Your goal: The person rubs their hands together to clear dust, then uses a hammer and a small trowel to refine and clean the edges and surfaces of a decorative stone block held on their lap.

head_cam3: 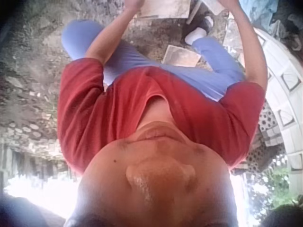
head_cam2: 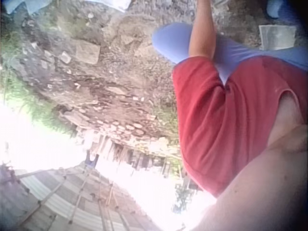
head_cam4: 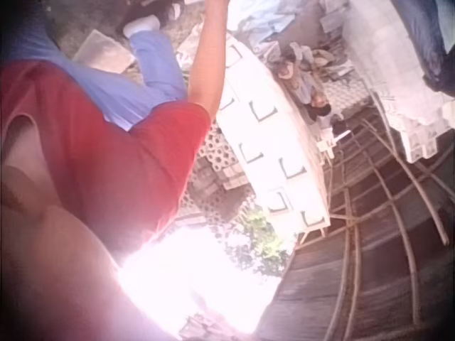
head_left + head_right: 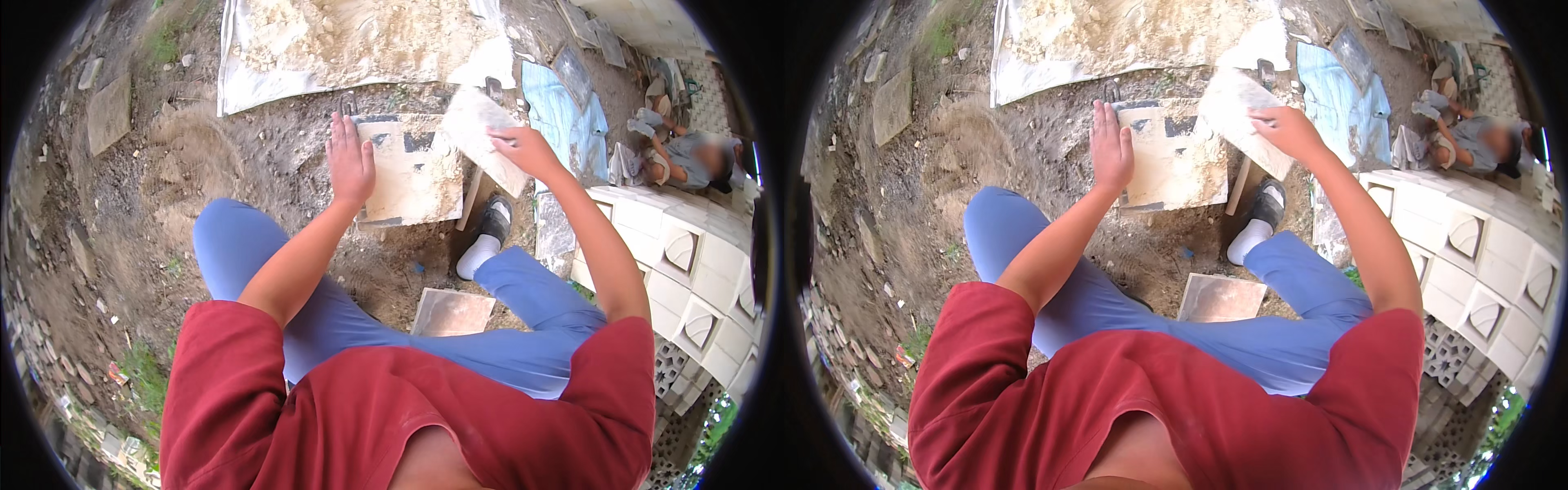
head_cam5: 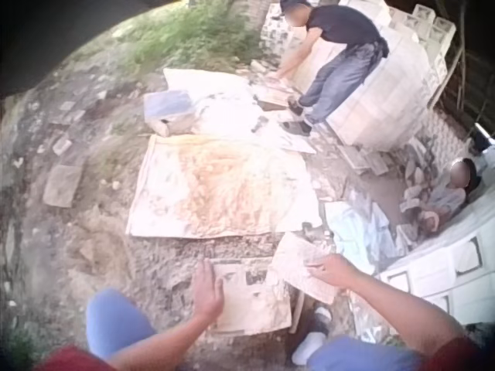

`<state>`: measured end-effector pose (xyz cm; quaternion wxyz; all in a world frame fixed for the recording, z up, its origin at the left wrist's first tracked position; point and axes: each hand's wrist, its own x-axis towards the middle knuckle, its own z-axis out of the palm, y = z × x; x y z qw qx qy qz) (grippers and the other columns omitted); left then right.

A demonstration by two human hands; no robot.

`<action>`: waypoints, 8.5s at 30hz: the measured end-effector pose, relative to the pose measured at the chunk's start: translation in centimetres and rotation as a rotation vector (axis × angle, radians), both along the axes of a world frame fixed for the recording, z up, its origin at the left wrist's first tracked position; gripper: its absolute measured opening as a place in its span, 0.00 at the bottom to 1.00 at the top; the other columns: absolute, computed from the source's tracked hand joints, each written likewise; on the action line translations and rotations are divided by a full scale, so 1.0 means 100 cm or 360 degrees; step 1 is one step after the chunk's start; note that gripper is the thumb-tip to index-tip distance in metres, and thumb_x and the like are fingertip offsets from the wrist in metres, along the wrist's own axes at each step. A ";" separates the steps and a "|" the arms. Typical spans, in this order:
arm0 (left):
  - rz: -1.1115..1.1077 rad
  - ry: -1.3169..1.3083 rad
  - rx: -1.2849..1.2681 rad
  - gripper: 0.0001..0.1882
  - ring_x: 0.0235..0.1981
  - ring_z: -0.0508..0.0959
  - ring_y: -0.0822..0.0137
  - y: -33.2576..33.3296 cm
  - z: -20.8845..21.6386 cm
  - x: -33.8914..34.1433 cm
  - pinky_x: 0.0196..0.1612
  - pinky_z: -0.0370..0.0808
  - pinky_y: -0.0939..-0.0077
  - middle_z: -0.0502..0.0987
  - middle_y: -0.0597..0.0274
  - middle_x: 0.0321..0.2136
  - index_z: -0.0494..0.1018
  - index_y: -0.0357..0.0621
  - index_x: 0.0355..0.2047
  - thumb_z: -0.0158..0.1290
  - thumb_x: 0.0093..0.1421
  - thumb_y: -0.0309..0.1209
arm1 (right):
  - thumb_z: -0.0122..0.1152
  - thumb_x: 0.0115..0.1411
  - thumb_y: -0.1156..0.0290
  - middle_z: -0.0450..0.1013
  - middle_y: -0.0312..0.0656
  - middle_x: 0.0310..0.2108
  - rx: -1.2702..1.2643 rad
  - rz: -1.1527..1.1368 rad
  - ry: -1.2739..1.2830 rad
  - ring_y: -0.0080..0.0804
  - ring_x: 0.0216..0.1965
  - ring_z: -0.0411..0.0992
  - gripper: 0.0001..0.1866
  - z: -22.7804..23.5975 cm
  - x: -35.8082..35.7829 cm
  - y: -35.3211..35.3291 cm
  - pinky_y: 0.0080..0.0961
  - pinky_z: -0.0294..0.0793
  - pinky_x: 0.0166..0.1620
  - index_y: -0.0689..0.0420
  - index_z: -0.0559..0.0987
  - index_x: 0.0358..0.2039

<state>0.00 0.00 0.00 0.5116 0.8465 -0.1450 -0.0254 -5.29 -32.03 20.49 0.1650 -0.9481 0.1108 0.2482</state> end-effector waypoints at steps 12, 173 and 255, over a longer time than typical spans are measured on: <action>-0.0610 -0.0410 0.0250 0.28 0.69 0.62 0.44 -0.055 0.034 0.038 0.74 0.49 0.49 0.70 0.46 0.64 0.66 0.39 0.65 0.40 0.74 0.45 | 0.63 0.62 0.62 0.80 0.46 0.36 0.0391 -0.1312 -0.0134 0.30 0.28 0.75 0.22 -0.070 -0.080 -0.121 0.29 0.74 0.31 0.60 0.77 0.53; -0.1673 -0.0323 -0.0045 0.36 0.76 0.50 0.47 -0.069 0.031 0.036 0.77 0.44 0.57 0.51 0.45 0.74 0.51 0.34 0.73 0.23 0.75 0.48 | 0.34 0.76 0.52 0.54 0.66 0.71 0.0164 -0.1388 -0.1541 0.62 0.72 0.52 0.36 -0.166 -0.101 0.091 0.48 0.48 0.73 0.70 0.55 0.71; -0.1071 0.0276 -0.0818 0.37 0.77 0.45 0.49 -0.138 0.057 -0.100 0.76 0.40 0.61 0.48 0.43 0.75 0.46 0.31 0.74 0.18 0.76 0.48 | 0.37 0.75 0.55 0.78 0.49 0.53 0.3043 -0.2641 -0.1574 0.42 0.53 0.77 0.28 -0.200 -0.124 0.104 0.38 0.75 0.59 0.64 0.75 0.59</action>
